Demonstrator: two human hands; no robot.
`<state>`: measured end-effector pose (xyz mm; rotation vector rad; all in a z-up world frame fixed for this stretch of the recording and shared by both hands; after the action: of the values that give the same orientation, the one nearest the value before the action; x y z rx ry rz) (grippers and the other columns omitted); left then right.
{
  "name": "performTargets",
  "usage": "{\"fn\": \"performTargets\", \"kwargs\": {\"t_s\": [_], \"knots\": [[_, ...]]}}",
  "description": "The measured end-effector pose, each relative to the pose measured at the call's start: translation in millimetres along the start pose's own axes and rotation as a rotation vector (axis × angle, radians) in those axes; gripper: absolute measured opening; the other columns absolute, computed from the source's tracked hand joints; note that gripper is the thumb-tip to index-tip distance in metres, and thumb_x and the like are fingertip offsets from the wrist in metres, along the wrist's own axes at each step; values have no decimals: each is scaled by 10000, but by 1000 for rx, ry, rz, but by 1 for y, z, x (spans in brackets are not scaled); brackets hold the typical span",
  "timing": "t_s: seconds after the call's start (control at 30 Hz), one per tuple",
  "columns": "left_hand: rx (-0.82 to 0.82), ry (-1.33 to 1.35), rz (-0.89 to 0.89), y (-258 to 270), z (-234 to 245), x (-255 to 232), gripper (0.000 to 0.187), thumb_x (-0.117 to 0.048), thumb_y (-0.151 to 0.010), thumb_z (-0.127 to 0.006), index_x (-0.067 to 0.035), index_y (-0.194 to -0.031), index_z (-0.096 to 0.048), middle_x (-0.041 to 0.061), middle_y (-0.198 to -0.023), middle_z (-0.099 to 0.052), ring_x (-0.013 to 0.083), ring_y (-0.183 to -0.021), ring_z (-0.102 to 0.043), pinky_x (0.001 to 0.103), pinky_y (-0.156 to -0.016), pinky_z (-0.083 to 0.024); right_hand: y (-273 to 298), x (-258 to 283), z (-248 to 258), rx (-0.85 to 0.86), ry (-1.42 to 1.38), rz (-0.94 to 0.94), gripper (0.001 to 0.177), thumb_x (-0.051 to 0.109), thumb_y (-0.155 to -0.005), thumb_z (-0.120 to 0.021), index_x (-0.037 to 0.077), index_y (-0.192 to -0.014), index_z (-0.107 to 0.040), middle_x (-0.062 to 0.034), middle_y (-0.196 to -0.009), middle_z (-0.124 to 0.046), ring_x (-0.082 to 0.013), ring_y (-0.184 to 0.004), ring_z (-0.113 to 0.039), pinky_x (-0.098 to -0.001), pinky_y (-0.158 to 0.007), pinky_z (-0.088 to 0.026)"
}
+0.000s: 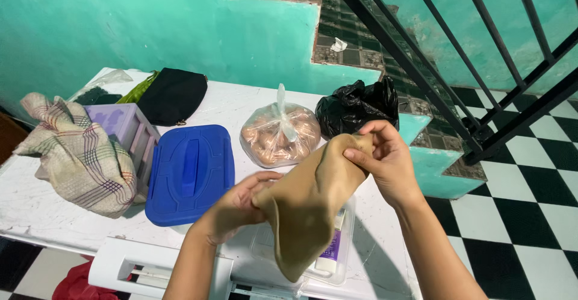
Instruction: The person opens a blue-lidded container, wipes it with a cloth, and places it on a white table. They then retrieve a mortar and pestle from a wooden cabinet, place it on the table, and wipe the stacked purple-lidded containers. The person continues to wipe the blue container and its lid before closing it.
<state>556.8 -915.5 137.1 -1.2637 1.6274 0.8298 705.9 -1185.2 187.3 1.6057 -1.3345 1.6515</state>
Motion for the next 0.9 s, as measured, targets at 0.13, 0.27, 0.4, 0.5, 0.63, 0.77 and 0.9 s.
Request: {"fn": "performTargets", "kwargs": {"t_s": [0.13, 0.27, 0.4, 0.5, 0.63, 0.77, 0.9], "knots": [[-213, -34, -95, 3, 11, 5, 453, 145, -774, -700, -35, -1176, -594, 97, -1073, -672, 206, -979, -691, 389, -817, -614, 2, 4, 1, 17, 84, -13, 417, -32, -798, -841, 82, -1058, -535, -21, -914, -670, -88, -816, -665, -233, -660, -546], [-657, -126, -466, 8, 36, 2, 309, 201, -770, -602, -60, -936, -615, 11, -856, -620, 98, -742, -618, 259, -629, -530, -5, 14, -8, -55, 482, 173, 486, 46, -728, -924, 76, -988, -515, 8, -860, -597, -58, -775, -574, -219, -644, -506], [-953, -90, -831, 4, 46, -1, 278, 186, -906, -555, -71, -821, -497, -63, -798, -459, 14, -689, -438, 193, -587, -383, -4, 11, -28, -310, 1146, -43, 481, 342, -757, -934, 59, -948, -595, -92, -728, -635, -188, -668, -574, -292, -600, -486], [-985, -213, -961, 6, 46, -7, 336, 153, -965, -630, -92, -826, -446, -77, -789, -396, -6, -726, -384, 167, -669, -352, 0, -2, -41, -157, 1155, -254, 392, 474, -865, -791, 109, -981, -705, -98, -756, -702, -170, -683, -659, -306, -642, -503], [-910, -110, -764, 18, 58, -19, 152, -43, -974, -449, -122, -860, -511, -46, -749, -528, 28, -678, -542, 200, -613, -476, 2, -23, -48, 376, -37, -595, 547, 453, -927, -619, -19, -1186, -721, -96, -1052, -778, -137, -906, -721, -294, -804, -582], [-328, 238, -690, 24, 86, -37, 130, -24, -993, -540, -95, -894, -494, 19, -773, -507, 123, -682, -558, 279, -633, -503, 12, -46, -54, 433, -415, -906, 551, 369, -912, -594, -46, -1274, -595, -160, -1174, -727, -203, -973, -759, -355, -844, -610], [-769, -388, -962, 47, 83, -27, 161, 37, -925, -559, -89, -974, -472, -8, -888, -437, 79, -793, -454, 226, -717, -446, 24, -57, -73, 705, -476, -777, 512, 31, -957, -706, -78, -1429, -543, -155, -1242, -667, -176, -1046, -695, -294, -912, -581]]}}
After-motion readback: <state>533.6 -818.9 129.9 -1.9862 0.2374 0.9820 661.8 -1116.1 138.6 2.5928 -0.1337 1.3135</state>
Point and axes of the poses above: each hand's wrist, its own y-axis away from the middle knuckle, its own z-axis out of the back of the hand, x = y × z, the point moved 1 cm from there along -y, towards the middle knuckle
